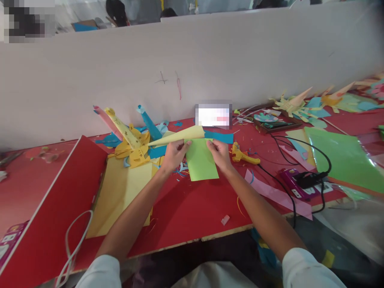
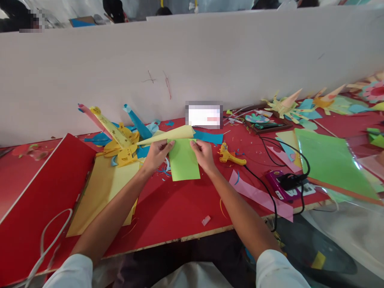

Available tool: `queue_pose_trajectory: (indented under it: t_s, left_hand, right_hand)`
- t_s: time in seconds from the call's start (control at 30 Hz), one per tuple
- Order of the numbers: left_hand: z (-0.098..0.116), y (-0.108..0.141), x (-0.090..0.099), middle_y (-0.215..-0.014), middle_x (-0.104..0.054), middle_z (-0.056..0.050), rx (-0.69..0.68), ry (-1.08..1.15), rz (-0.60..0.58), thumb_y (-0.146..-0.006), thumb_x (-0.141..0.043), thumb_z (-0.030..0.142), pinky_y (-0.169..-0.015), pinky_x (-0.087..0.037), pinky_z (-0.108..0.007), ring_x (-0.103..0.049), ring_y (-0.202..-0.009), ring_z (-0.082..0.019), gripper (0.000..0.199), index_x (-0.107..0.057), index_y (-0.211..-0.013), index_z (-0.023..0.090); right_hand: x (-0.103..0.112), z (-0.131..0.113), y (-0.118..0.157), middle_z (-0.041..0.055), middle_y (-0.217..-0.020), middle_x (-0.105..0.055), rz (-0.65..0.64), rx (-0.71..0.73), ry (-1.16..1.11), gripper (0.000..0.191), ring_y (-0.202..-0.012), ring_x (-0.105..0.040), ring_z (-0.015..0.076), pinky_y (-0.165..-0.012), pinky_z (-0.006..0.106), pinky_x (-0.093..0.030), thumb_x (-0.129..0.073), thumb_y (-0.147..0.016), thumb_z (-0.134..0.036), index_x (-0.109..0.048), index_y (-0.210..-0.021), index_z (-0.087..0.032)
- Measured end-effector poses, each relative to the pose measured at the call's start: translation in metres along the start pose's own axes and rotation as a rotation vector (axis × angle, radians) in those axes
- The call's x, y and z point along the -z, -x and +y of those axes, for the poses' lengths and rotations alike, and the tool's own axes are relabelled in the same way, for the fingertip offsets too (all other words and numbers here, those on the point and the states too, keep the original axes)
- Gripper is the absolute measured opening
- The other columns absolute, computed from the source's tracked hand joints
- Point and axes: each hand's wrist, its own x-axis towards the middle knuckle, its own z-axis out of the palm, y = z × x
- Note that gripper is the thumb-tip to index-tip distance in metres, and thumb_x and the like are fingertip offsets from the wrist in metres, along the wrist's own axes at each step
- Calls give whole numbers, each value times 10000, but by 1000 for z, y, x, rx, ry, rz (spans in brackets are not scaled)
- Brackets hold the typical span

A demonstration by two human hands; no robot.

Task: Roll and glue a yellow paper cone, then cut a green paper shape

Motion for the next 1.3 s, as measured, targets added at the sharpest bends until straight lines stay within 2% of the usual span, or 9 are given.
queue_pose_trajectory:
  t_s: [0.1, 0.33, 0.5, 0.6, 0.77, 0.87, 1.0, 1.07, 1.3]
  left_hand:
    - [0, -1, -1, -623, -257, 41, -33, -29, 55, -933, -608, 629, -537, -194, -274, -244, -578, -102, 584, -316, -633, 221]
    - [-3, 0, -4, -612, -210, 42, -28, -25, 56, -921, -628, 655, -545, -154, -299, -199, -577, -107, 634, -266, -624, 227]
    - [1, 0, -2, -636, -303, 27, -72, -27, 65, -971, -582, 571, -567, -214, -294, -267, -609, -119, 519, -389, -656, 206]
    - [1, 2, 0, -631, -330, 24, -85, -69, 103, -979, -577, 514, -583, -230, -296, -282, -615, -121, 478, -453, -648, 192]
    - [3, 3, 2, -644, -447, 16, -100, -117, 198, -984, -575, 454, -601, -278, -282, -349, -622, -123, 374, -630, -747, 169]
    - [3, -2, 6, -602, -396, 25, -45, -63, 107, -959, -595, 504, -557, -283, -267, -340, -580, -112, 444, -535, -658, 184]
    - [4, -9, 18, -572, -485, 13, 72, -7, -255, -856, -703, 601, -515, -383, -244, -457, -542, -121, 498, -526, -629, 195]
    - [6, -10, 25, -592, -565, -9, 74, -39, -365, -838, -717, 580, -521, -431, -247, -544, -556, -145, 460, -577, -643, 188]
    - [5, -12, 35, -514, -475, 9, -2, -171, -331, -855, -689, 510, -498, -399, -233, -565, -519, -140, 503, -434, -549, 202]
  right_hand:
    - [0, -1, 1, -57, -641, -230, -14, 15, -20, 694, -601, -233, 121, -560, 301, -199, -602, -868, -845, -317, -647, -252]
    - [-1, 0, 1, -41, -672, -281, -1, -27, -125, 621, -633, -272, 133, -578, 301, -221, -672, -868, -763, -410, -668, -237]
    - [-4, 0, 5, -36, -681, -293, 22, -14, -170, 572, -629, -270, 132, -578, 306, -215, -700, -886, -692, -444, -665, -231]
    - [-6, 1, 5, -38, -676, -301, 2, -36, -198, 604, -625, -281, 129, -570, 297, -236, -710, -860, -731, -428, -665, -233]
    - [-9, 11, 3, -41, -612, -305, -212, -181, -135, 748, -574, -297, 122, -513, 287, -231, -653, -736, -928, -375, -609, -246]
    - [-5, 16, 1, -45, -595, -273, -156, -126, -17, 778, -568, -256, 112, -513, 286, -185, -611, -751, -952, -329, -586, -246]
    - [2, 16, -2, -47, -585, -242, -43, -12, 99, 770, -581, -227, 112, -532, 294, -172, -546, -830, -930, -296, -582, -246]
    - [3, 14, -2, -48, -579, -230, -36, 23, 132, 772, -582, -217, 114, -538, 299, -170, -527, -842, -930, -277, -578, -249]
    - [-2, 9, 3, -49, -577, -210, 15, 79, 154, 774, -576, -198, 115, -545, 313, -170, -482, -863, -937, -254, -576, -256]
